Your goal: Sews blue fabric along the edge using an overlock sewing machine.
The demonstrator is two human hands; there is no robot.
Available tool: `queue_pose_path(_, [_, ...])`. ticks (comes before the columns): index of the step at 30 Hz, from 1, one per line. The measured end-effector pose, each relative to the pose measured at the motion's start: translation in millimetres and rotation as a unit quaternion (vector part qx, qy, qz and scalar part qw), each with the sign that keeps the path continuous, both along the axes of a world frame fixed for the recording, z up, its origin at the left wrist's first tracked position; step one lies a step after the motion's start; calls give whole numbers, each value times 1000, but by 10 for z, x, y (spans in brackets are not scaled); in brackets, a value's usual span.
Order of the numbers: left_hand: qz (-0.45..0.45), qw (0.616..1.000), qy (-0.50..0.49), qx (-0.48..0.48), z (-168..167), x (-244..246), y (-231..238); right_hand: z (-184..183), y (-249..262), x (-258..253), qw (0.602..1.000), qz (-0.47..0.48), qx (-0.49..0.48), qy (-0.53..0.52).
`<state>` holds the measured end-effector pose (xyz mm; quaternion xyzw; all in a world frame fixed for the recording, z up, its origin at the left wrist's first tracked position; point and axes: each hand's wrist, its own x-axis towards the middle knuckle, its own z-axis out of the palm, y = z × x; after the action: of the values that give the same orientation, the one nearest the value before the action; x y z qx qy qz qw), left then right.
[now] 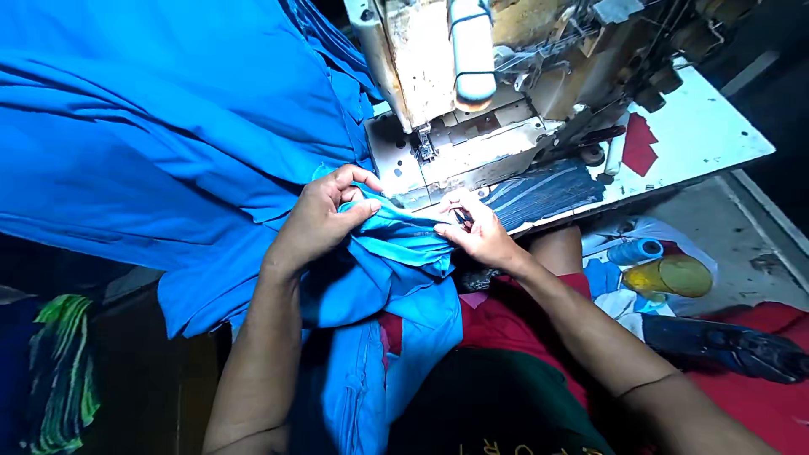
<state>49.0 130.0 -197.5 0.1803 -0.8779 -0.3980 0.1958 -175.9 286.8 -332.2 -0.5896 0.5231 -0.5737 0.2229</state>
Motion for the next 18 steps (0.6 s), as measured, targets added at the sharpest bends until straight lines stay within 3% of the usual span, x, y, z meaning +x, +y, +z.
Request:
queue_pose_path(4, [16,996,-5,-89,59,-6,102,-58,-18,26,999,-41,-17,27])
queue_pose_path(9, [43,985,-13,-166,23,-54,90,-6,38,10,996,-41,2,-75])
queue_pose_path(13, [77,985,101,-115,-187,-313,27,18,38,-78,995,-33,38,-83])
queue_pose_path(16, [102,987,93,-83,-326,-508,76,38,21,-112,990,-18,77,-119])
queue_pose_path(18, [129,979,59,-146,-394,-667,-70,46,-4,-121,988,-20,80,-130])
